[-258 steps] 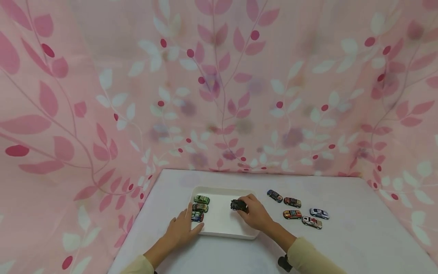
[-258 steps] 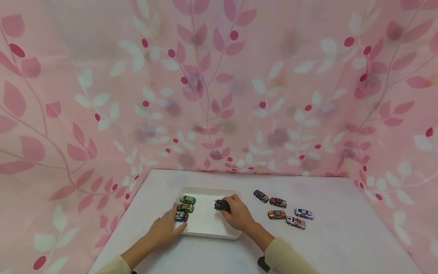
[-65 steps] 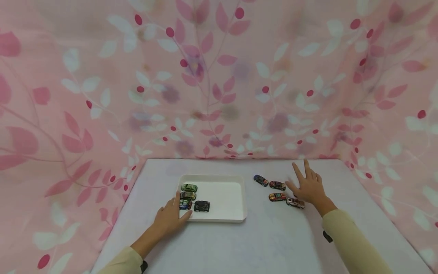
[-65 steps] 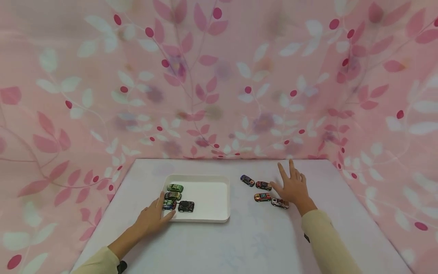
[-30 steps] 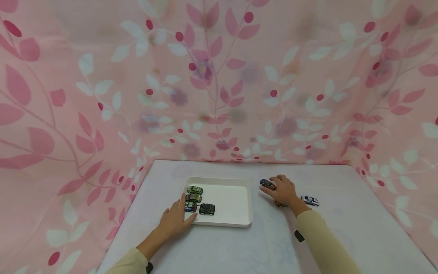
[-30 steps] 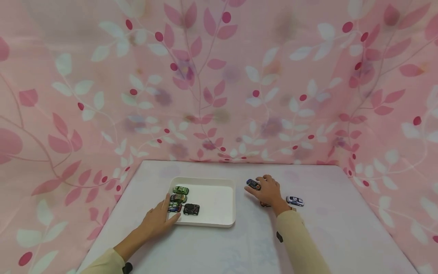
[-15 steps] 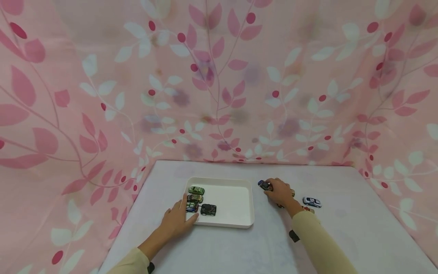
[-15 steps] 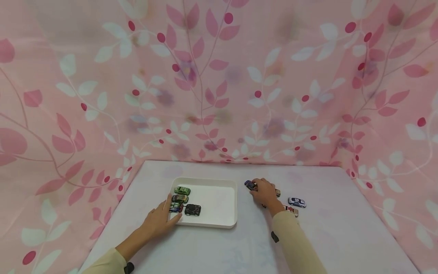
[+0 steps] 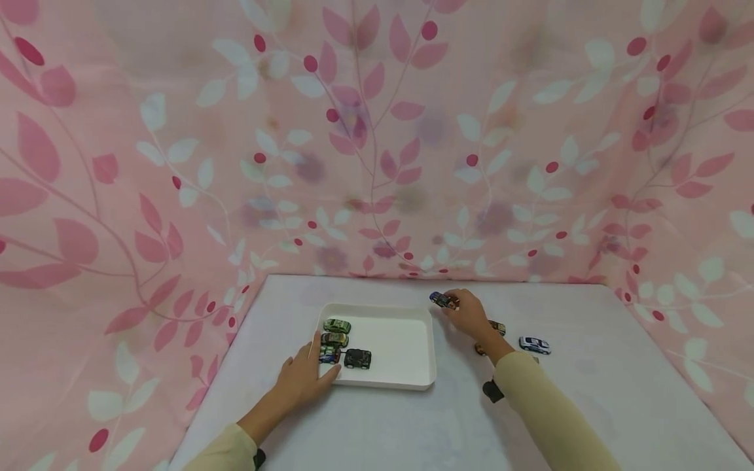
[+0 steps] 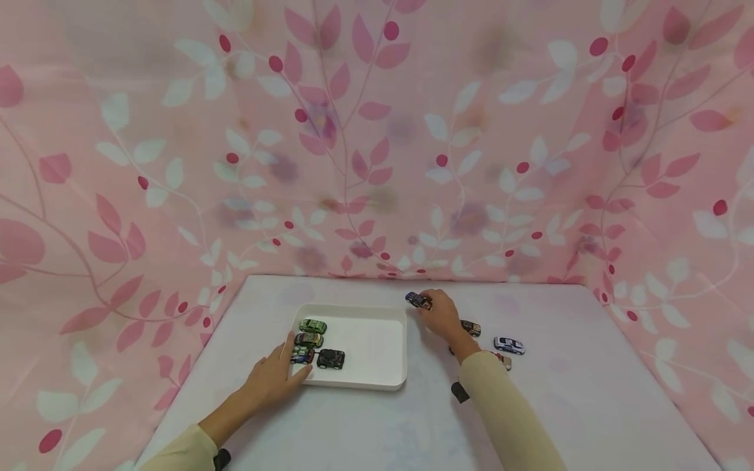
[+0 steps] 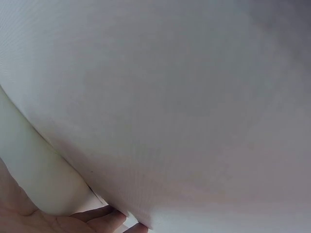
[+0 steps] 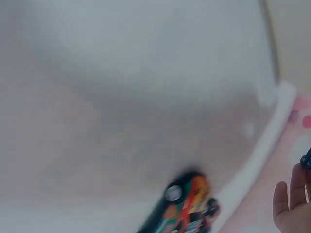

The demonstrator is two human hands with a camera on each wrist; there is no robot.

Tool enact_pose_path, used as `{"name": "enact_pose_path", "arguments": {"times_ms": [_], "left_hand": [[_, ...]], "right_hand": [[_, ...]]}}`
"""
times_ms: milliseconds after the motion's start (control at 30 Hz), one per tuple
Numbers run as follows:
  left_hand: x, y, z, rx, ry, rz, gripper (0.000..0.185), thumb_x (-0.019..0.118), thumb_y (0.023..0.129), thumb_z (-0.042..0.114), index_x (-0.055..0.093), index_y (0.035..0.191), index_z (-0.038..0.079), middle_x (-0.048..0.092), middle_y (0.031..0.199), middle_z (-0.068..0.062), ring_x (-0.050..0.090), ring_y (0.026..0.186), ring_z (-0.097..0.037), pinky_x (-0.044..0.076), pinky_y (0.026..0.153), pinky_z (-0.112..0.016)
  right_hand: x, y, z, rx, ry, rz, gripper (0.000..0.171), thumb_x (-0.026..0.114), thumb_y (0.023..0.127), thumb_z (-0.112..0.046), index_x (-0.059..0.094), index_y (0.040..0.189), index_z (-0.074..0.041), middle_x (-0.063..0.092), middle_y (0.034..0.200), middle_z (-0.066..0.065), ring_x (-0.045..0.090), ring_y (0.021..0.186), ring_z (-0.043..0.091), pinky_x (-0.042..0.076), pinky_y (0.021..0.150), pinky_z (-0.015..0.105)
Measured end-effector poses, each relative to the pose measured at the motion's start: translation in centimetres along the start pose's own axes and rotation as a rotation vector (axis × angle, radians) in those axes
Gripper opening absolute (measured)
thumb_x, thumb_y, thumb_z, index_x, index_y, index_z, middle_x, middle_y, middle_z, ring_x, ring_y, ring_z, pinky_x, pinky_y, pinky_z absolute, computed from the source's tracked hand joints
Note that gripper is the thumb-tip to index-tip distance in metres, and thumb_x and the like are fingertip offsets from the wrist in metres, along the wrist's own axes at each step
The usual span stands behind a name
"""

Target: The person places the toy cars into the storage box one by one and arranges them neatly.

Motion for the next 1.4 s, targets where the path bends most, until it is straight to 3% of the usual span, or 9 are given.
{"name": "enact_pose_path", "arguments": {"times_ms": [267, 700, 1133, 1400], "left_hand": [[-0.2, 0.1, 0.0, 0.010, -0.005, 0.002, 0.096, 0.058, 0.091, 0.057, 0.018, 0.156, -0.001, 0.047, 0.146, -0.027, 0.045, 0.136, -0.040, 0.033, 0.106, -0.066], [0.0, 0.2, -0.2, 0.004, -0.004, 0.005, 0.096, 0.059, 0.091, 0.057, 0.018, 0.156, -0.001, 0.047, 0.146, -0.027, 0.045, 0.136, -0.040, 0.032, 0.106, -0.067], [0.1, 0.2, -0.3, 0.007, 0.007, -0.004, 0.097, 0.057, 0.091, 0.060, 0.019, 0.157, 0.000, 0.046, 0.148, -0.026, 0.045, 0.137, -0.040, 0.033, 0.107, -0.066], [0.1, 0.1, -0.3, 0.008, 0.014, -0.003, 0.097, 0.058, 0.090, 0.059, 0.019, 0.156, 0.000, 0.047, 0.146, -0.027, 0.046, 0.135, -0.041, 0.034, 0.106, -0.066]], "right_hand": [[0.7, 0.2, -3.5, -0.122, 0.027, 0.000, 0.038, 0.072, 0.089, -0.013, 0.062, 0.125, -0.001, 0.063, 0.117, 0.018, 0.062, 0.106, 0.034, 0.050, 0.093, 0.050], [2.6, -0.4, -5.9, -0.212, 0.101, -0.022, 0.035, 0.077, 0.085, -0.010, 0.068, 0.118, -0.004, 0.066, 0.110, 0.012, 0.066, 0.099, 0.028, 0.053, 0.090, 0.046], [6.0, -1.8, -7.2, -0.218, 0.103, -0.124, 0.033, 0.076, 0.087, -0.013, 0.069, 0.118, -0.009, 0.067, 0.109, 0.008, 0.065, 0.098, 0.023, 0.054, 0.090, 0.042], [8.8, -2.3, -7.7, -0.260, 0.047, -0.180, 0.030, 0.078, 0.085, -0.013, 0.072, 0.114, -0.010, 0.067, 0.104, 0.005, 0.059, 0.083, 0.013, 0.052, 0.074, 0.029]]}}
Point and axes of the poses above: each hand's wrist, its own y-axis towards the middle knuckle, its own x-axis out of the palm, z = x × y, the point moved 1 cm from there along y, towards the middle knuckle
